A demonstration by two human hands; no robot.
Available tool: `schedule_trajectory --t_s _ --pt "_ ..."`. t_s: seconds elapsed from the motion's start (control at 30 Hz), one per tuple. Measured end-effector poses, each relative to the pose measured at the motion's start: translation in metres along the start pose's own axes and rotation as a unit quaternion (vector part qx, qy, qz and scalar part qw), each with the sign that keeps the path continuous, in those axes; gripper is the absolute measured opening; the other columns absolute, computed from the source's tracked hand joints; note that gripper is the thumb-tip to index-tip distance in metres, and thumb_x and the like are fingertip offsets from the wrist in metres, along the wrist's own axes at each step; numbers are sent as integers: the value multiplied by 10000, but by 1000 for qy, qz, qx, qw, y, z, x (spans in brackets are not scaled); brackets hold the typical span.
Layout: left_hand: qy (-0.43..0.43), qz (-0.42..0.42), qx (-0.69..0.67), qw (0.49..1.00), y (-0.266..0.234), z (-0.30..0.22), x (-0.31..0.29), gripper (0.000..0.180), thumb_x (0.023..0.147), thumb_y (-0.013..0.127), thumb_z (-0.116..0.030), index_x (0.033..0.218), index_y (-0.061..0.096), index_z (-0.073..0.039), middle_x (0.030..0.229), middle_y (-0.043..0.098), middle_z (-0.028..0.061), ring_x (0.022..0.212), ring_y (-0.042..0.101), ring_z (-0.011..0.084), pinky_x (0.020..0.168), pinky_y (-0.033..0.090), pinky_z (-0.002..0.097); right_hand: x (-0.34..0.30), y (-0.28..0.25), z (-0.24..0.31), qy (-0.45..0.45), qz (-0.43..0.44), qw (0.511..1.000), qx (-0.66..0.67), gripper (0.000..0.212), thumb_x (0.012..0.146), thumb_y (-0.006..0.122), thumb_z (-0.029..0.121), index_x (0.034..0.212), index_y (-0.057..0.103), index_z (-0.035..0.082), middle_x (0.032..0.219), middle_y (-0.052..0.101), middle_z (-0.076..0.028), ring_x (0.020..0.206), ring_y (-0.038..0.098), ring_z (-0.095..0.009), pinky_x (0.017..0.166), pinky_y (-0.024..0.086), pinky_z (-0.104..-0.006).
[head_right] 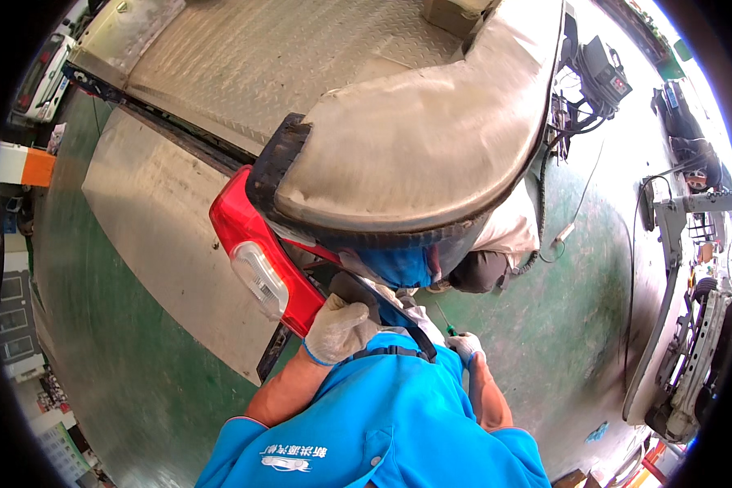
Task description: The person uses a screwdriver to remove screws from a red car taillight assembly while another person assists. They then use a metal pry tool to separate the taillight housing from the car's body.
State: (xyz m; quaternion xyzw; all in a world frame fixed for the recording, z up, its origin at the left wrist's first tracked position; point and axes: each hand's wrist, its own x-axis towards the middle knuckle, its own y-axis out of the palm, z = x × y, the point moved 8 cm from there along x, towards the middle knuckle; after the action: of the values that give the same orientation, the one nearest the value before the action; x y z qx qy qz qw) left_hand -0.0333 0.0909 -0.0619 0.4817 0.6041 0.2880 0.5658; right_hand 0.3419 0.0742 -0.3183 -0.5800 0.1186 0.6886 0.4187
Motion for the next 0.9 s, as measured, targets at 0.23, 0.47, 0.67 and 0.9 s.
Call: schedule_trajectory --t_s 0.23,0.47,0.67,0.9 --pt "6 27 -21 999 -1 1 -1 320 930 591 37 1210 594 -118 1122 612 94 1034 579 219 872 499 442 -17 -4 7 59 -21 998 32 362 777 756 186 1036 678 -53 868 714 -113 746 658 -172 669 530 -322" --pt "25 59 -12 998 4 3 -1 424 937 579 23 1338 558 -113 1289 615 202 1245 579 339 1026 483 660 -23 -4 11 53 -26 998 33 341 781 749 192 1015 684 -48 853 713 -109 742 657 -179 669 530 -330" --pt "18 69 -21 997 12 3 -3 438 927 598 20 1344 558 -110 1283 628 194 1220 606 325 1032 483 651 -18 -5 1 57 -23 997 41 340 783 747 188 1020 680 -47 854 710 -108 735 655 -180 667 533 -331" --pt "34 76 5 997 17 -3 -14 430 922 636 -8 1341 556 -66 1262 638 206 1206 617 315 1028 523 522 -35 -34 -12 44 -1 981 187 378 798 744 85 1160 662 12 820 647 -62 658 653 -176 595 569 -339"
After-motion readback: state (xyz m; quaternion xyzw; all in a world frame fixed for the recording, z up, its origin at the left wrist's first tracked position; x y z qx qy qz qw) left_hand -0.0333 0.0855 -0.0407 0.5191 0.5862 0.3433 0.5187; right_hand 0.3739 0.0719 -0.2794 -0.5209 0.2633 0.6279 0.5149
